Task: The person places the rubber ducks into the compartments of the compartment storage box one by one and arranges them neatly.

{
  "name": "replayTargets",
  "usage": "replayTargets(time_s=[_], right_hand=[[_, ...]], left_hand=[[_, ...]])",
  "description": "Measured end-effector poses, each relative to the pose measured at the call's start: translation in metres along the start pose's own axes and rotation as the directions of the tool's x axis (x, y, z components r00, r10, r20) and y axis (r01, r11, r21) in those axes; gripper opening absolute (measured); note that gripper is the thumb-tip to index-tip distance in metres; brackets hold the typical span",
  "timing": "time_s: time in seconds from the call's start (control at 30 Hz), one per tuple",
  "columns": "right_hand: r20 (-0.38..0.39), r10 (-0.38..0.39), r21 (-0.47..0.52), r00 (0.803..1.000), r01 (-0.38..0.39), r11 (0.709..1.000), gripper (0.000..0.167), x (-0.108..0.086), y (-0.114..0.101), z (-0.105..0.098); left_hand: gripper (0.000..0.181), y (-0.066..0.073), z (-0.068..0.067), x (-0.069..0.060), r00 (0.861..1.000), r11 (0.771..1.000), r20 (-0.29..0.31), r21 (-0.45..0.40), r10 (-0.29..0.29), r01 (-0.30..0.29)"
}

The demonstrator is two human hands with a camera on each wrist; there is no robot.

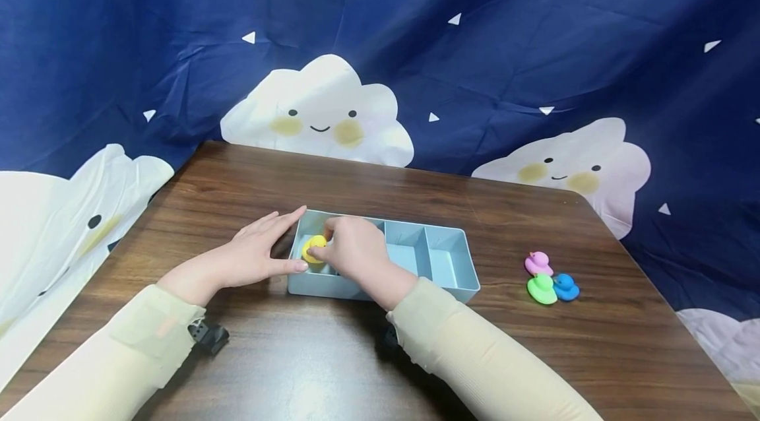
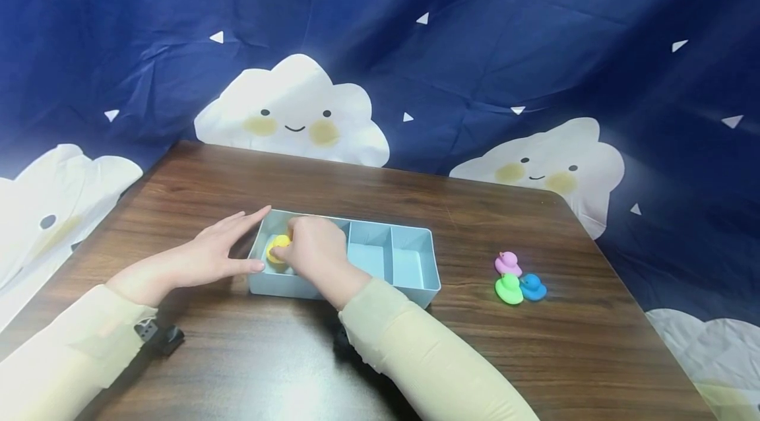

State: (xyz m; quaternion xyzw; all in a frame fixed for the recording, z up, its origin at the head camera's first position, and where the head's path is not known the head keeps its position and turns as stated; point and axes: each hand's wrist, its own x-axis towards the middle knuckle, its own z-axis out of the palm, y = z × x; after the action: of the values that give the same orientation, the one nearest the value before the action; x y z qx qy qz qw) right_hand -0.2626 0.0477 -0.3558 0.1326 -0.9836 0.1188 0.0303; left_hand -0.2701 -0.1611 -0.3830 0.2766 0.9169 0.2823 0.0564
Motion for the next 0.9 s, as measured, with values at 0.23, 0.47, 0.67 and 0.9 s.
replayTargets(time_s=[0.23,0.47,0.67,0.9], right_hand=[[0.033,0.02,0.009,0.999,-0.021,1.0,0.032,0.004,-0.002,0.0],[0.055,0.015,-0.001,0.998,-0.015,1.0,0.037,0.005,-0.003,0.0],[0.093,0.011,-0.004,0.996,-0.011,1.0,0.041,0.002,0.002,-0.003],[0.124,-0.067,0.031,0.99,0.063,0.997,0.031,0.002,0.006,-0.015]], left_hand=[[0.098,-0.001,-0.002,0.001,1.0,1.0,-0.003,0.007,-0.003,0.003],[0.096,-0.001,0.0,0.0,1.0,1.0,-0.004,0.005,0.0,0.0],[0.098,-0.003,0.003,0.0,1.0,1.0,0.01,0.003,-0.007,0.007],[0.098,-0.004,0.002,0.002,1.0,1.0,0.012,0.0,-0.013,0.013]])
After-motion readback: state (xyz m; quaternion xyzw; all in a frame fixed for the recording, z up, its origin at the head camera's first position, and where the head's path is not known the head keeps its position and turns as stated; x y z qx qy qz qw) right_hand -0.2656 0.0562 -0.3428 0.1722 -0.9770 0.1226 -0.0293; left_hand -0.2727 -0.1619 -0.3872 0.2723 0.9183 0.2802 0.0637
